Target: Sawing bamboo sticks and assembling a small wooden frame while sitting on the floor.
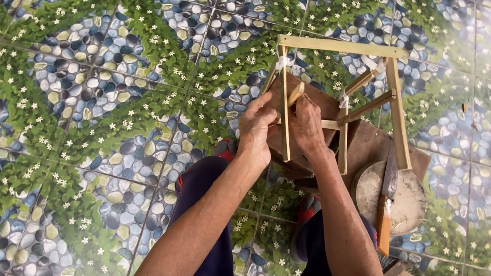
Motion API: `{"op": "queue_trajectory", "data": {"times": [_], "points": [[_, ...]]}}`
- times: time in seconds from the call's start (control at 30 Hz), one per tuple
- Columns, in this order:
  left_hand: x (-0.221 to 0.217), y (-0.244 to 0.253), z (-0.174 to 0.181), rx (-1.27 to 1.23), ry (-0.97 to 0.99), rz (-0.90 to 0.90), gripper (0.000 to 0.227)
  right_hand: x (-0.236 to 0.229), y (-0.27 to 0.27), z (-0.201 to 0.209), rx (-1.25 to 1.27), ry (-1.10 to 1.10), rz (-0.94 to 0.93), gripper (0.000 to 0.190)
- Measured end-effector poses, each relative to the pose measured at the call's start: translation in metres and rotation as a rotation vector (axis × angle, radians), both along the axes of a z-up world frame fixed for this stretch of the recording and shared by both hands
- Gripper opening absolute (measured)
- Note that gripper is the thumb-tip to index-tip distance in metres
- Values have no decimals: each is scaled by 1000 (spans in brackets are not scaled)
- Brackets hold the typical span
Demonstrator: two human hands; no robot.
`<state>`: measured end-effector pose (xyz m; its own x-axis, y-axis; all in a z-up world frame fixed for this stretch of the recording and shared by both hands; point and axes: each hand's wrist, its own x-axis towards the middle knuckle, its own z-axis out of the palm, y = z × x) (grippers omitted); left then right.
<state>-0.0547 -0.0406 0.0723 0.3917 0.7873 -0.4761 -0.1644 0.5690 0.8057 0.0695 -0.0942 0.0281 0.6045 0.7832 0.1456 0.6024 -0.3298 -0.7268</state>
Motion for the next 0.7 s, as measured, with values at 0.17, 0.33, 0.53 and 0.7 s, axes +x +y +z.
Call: {"op": "queue_trajectory", "data": {"times": [0.17, 0.33, 0.53, 0.7], "points": [[-2, 6, -19, 12, 3, -21, 48, -7, -5, 31, 65, 36, -13, 19], [-1, 7, -21, 26, 8, -39, 48, 6, 0, -4, 139, 19, -33, 21], [-2, 2, -15, 47, 3, -115, 51, -11, -1, 22, 200, 0, -14, 23], [-1, 4, -20, 65, 1, -125, 54, -14, -1, 25, 230, 14, 3, 39]]}}
